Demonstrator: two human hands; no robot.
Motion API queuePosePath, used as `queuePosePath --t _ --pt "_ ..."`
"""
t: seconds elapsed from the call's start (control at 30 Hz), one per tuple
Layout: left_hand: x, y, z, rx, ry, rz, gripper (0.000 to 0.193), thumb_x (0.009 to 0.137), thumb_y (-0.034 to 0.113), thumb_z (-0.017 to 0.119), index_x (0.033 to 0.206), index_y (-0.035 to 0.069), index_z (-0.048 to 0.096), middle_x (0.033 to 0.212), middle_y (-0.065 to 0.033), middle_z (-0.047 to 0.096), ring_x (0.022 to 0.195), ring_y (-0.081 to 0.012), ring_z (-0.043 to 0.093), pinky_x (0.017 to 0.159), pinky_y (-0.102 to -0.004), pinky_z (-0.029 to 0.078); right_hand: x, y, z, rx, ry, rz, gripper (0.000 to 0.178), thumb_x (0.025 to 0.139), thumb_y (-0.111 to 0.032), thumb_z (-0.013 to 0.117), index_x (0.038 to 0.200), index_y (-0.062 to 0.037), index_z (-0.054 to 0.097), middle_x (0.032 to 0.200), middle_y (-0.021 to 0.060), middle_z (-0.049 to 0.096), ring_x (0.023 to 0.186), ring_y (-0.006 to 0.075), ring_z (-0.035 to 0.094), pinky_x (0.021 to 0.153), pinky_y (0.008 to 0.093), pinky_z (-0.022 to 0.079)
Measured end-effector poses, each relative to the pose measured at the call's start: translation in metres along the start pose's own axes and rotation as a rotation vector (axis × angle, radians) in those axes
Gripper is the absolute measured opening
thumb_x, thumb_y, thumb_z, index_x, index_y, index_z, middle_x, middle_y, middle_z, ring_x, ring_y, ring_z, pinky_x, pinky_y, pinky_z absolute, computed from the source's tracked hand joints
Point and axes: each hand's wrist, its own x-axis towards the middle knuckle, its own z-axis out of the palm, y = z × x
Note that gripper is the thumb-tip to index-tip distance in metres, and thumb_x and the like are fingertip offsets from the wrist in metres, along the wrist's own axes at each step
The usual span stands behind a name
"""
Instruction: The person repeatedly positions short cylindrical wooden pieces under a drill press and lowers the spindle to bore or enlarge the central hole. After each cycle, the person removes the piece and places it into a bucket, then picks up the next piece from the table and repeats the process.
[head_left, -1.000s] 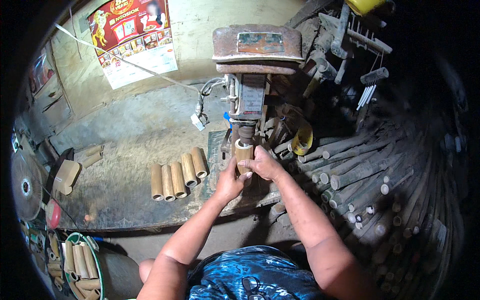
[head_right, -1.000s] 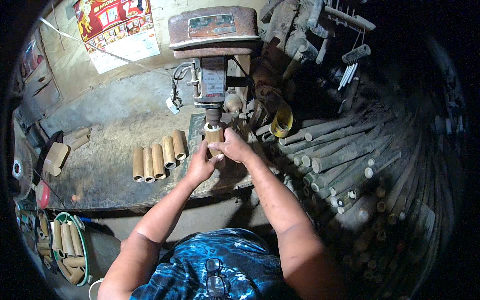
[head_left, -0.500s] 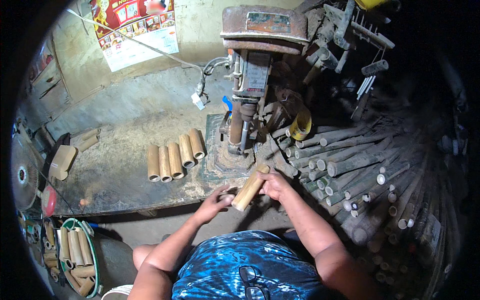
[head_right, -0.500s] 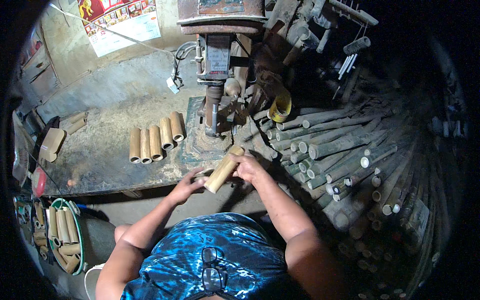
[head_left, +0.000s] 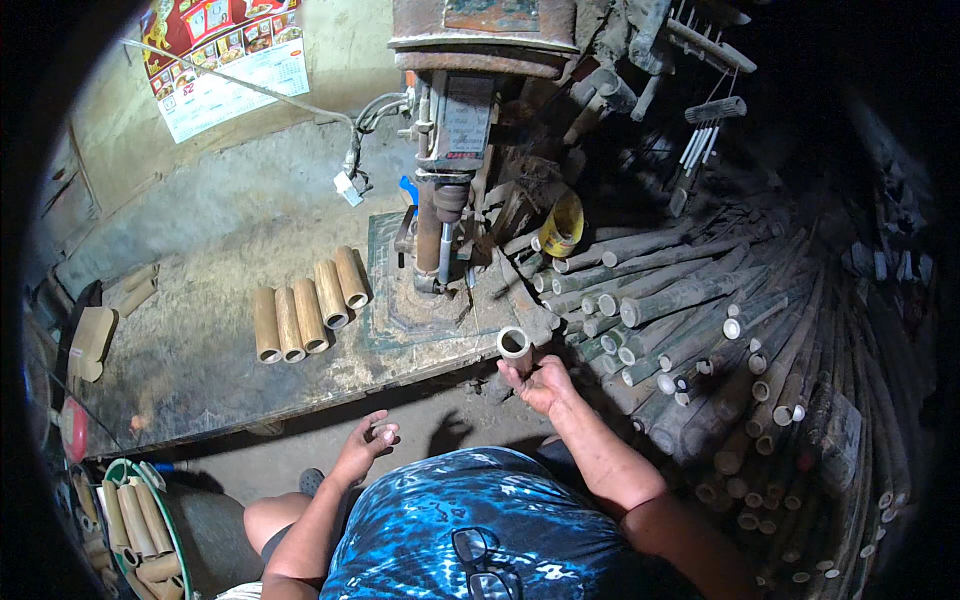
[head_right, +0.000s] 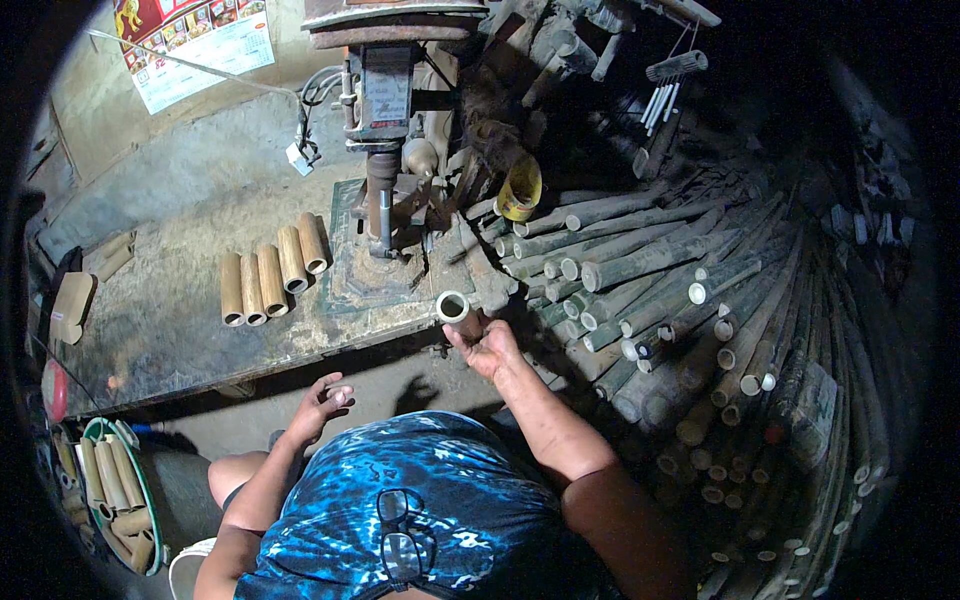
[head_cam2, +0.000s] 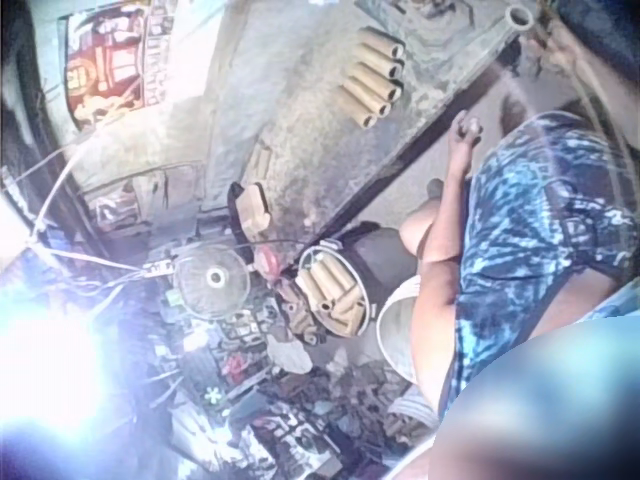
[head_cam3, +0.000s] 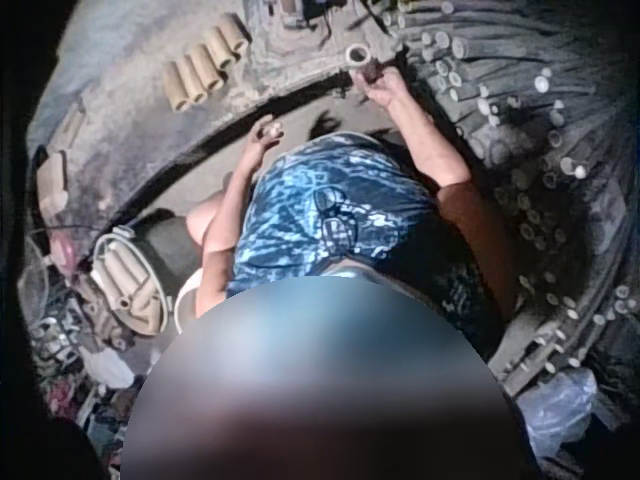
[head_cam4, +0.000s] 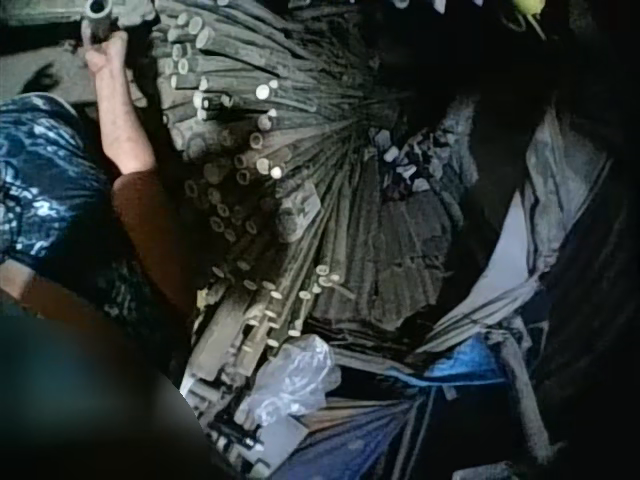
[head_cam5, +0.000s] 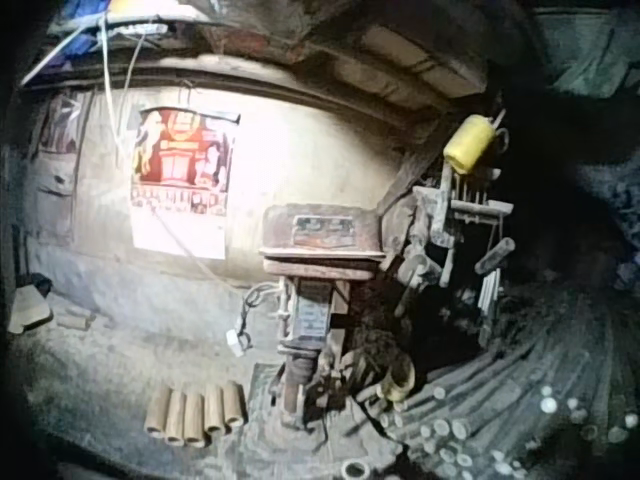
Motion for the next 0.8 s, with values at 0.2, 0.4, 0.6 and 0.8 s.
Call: queuePosePath --t 0.2,0.4,0.6,0.8 --pt "0.005 -0.015 0.004 0.035 -0.029 -0.004 0.069 0.094 0.024 0.073 0.150 0.004 0.037 0.128 -0.0124 0.062 0.112 -0.0216 0.062 0.097 -0.0359 0.050 0.002 -0.003 -0.010 0.121 -0.010 0.092 0.055 0.098 -0.031 0.044 0.136 0.0089 0.043 0.121 0.0313 0.053 0.102 0.0450 0.064 0.077 0.0464 0.066" --pt "0.007 -0.013 0.010 0.082 -0.096 0.009 0.070 0.092 0.020 0.074 0.150 0.004 0.037 0.129 -0.0138 0.062 0.116 -0.0223 0.061 0.100 -0.0365 0.049 -0.003 0.011 -0.007 -0.046 0.098 -0.242 0.054 0.103 -0.035 0.050 0.133 0.0106 0.046 0.122 0.0316 0.055 0.106 0.0442 0.064 0.079 0.0437 0.066" --pt "0.037 0.046 0.068 0.449 -0.168 0.309 0.086 0.087 0.024 0.080 0.153 0.002 0.031 0.136 -0.0169 0.059 0.124 -0.0252 0.058 0.107 -0.0392 0.046 -0.005 0.032 0.010 -0.062 0.072 -0.243 0.047 0.105 -0.034 0.049 0.126 0.0081 0.048 0.123 0.0286 0.057 0.111 0.0440 0.062 0.090 0.0492 0.062" --pt "0.089 0.100 0.150 0.535 0.044 0.445 0.064 0.086 0.036 0.081 0.129 0.000 0.052 0.119 -0.0159 0.067 0.110 -0.0224 0.062 0.096 -0.0368 0.050 -0.009 0.076 0.033 -0.337 0.152 -0.086 0.065 0.103 -0.036 0.055 0.146 0.0039 0.027 0.140 0.0255 0.044 0.131 0.0417 0.046 0.104 0.0597 0.047"
